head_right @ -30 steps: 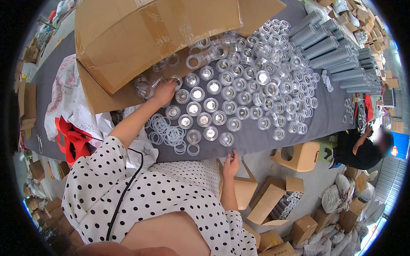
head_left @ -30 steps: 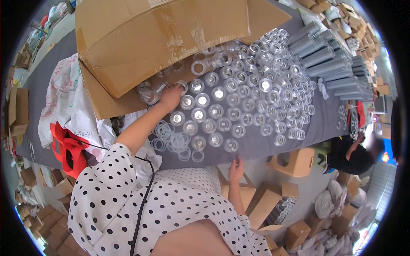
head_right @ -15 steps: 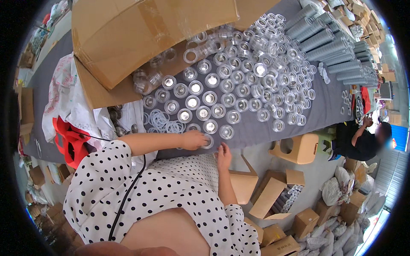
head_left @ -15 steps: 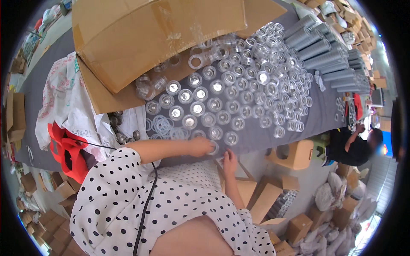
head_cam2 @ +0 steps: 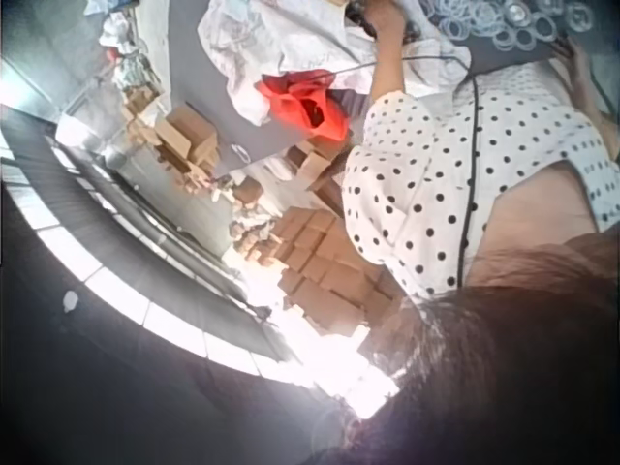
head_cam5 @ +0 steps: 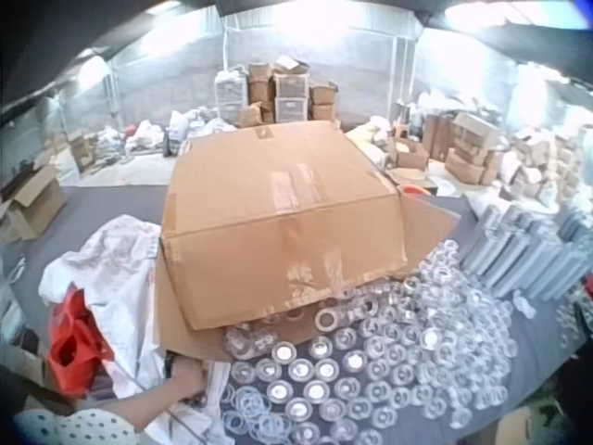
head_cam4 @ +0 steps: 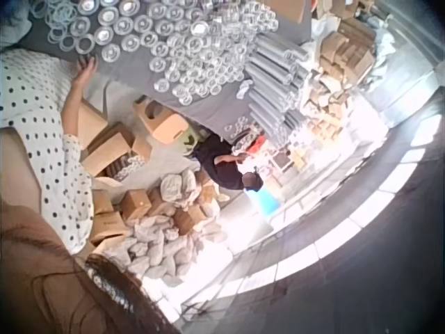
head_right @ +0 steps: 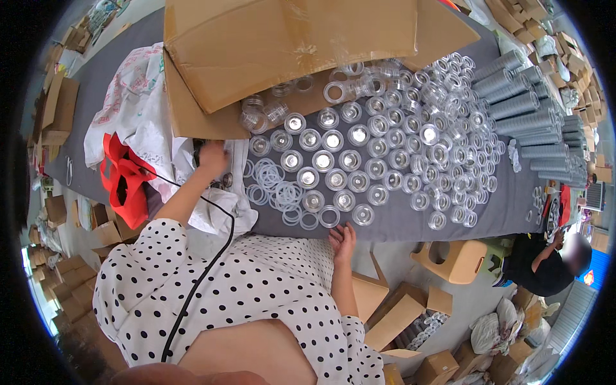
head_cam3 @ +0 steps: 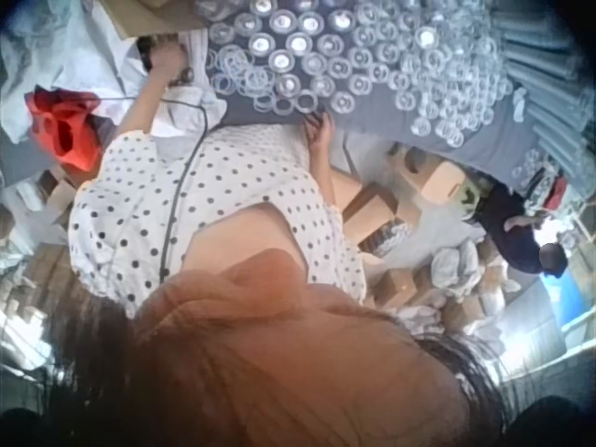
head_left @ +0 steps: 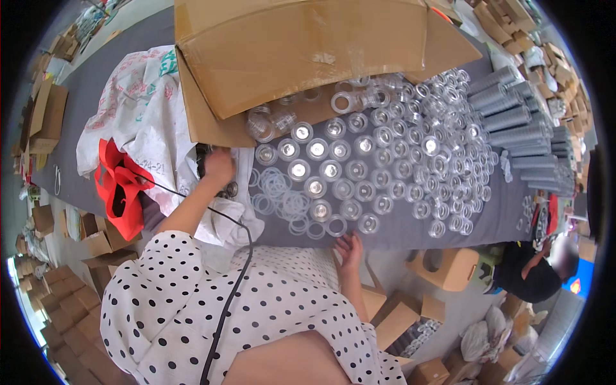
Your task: The person sorts and organizes small clear plastic rings and components on a low table by hand.
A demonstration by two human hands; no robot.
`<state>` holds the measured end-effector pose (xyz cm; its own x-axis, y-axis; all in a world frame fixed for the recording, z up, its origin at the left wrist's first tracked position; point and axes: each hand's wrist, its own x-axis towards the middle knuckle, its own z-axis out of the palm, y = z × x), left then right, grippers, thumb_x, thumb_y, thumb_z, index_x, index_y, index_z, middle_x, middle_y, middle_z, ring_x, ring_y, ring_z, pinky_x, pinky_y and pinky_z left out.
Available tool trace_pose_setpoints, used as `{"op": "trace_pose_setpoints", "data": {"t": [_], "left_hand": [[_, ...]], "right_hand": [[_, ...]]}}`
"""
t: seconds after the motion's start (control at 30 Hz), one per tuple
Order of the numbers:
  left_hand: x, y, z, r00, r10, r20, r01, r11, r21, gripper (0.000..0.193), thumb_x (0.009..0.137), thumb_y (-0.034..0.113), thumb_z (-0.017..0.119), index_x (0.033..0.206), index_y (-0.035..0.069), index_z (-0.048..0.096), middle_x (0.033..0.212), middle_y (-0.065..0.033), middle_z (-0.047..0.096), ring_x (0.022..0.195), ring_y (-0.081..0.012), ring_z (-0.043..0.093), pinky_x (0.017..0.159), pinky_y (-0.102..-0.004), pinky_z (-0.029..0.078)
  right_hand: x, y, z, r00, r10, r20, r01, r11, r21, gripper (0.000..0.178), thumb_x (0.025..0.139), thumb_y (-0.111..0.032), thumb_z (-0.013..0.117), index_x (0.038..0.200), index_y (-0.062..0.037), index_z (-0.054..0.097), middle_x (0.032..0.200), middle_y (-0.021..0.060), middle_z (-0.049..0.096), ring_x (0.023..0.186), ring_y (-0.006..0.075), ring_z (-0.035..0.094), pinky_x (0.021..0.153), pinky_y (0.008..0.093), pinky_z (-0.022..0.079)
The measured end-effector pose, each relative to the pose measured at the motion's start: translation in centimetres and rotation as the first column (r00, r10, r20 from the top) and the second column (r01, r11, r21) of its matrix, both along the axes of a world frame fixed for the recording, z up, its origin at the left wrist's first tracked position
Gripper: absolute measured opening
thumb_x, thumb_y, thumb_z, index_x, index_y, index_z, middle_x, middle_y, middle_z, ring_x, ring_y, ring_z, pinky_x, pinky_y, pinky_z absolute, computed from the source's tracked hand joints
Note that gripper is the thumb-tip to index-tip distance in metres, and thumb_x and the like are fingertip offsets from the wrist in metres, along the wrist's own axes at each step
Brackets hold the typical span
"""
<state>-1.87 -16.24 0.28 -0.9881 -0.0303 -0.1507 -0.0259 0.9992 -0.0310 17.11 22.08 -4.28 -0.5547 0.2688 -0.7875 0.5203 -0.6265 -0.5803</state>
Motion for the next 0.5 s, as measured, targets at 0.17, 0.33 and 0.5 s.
{"op": "trace_pose_setpoints", "data": {"t": [0.17, 0.33, 0.5], "left_hand": [[-0.5, -5.4, -4.8, 0.984, 0.118, -0.133, -0.110, 0.992, 0.060, 0.034, 0.069, 0.018, 0.055, 0.101, 0.005, 0.054, 0.104, -0.0175, 0.053, 0.101, -0.0296, 0.048, 0.083, -0.0425, 0.040], [-0.7, -5.0, -5.1, 0.997, 0.050, -0.057, -0.053, 0.996, -0.066, 0.032, 0.067, 0.022, 0.058, 0.096, 0.010, 0.058, 0.098, -0.0123, 0.057, 0.094, -0.0280, 0.053, 0.078, -0.0429, 0.043], [0.8, 0.7, -0.2, 0.990, -0.119, 0.079, 0.083, 0.930, 0.358, 0.023, 0.068, 0.026, 0.058, 0.082, 0.007, 0.059, 0.082, -0.0099, 0.060, 0.075, -0.0260, 0.058, 0.066, -0.0380, 0.046]], "right_hand": [[-0.3, 0.9, -0.4, 0.996, 0.083, -0.035, -0.081, 0.996, 0.041, 0.038, 0.086, -0.027, 0.046, 0.116, -0.0042, 0.042, 0.092, 0.0146, 0.058, 0.073, 0.0238, 0.060, 0.059, 0.0313, 0.051], [-0.8, 1.4, 0.0, 0.994, 0.112, -0.017, -0.112, 0.993, 0.039, 0.031, 0.088, -0.026, 0.041, 0.109, -0.0034, 0.046, 0.086, 0.0155, 0.062, 0.062, 0.0223, 0.062, 0.048, 0.0251, 0.047], [-0.6, 1.6, -0.8, 0.997, 0.076, -0.016, -0.075, 0.995, 0.066, 0.029, 0.088, -0.026, 0.041, 0.103, -0.0018, 0.048, 0.080, 0.0179, 0.062, 0.053, 0.0227, 0.060, 0.044, 0.0251, 0.047]]}}
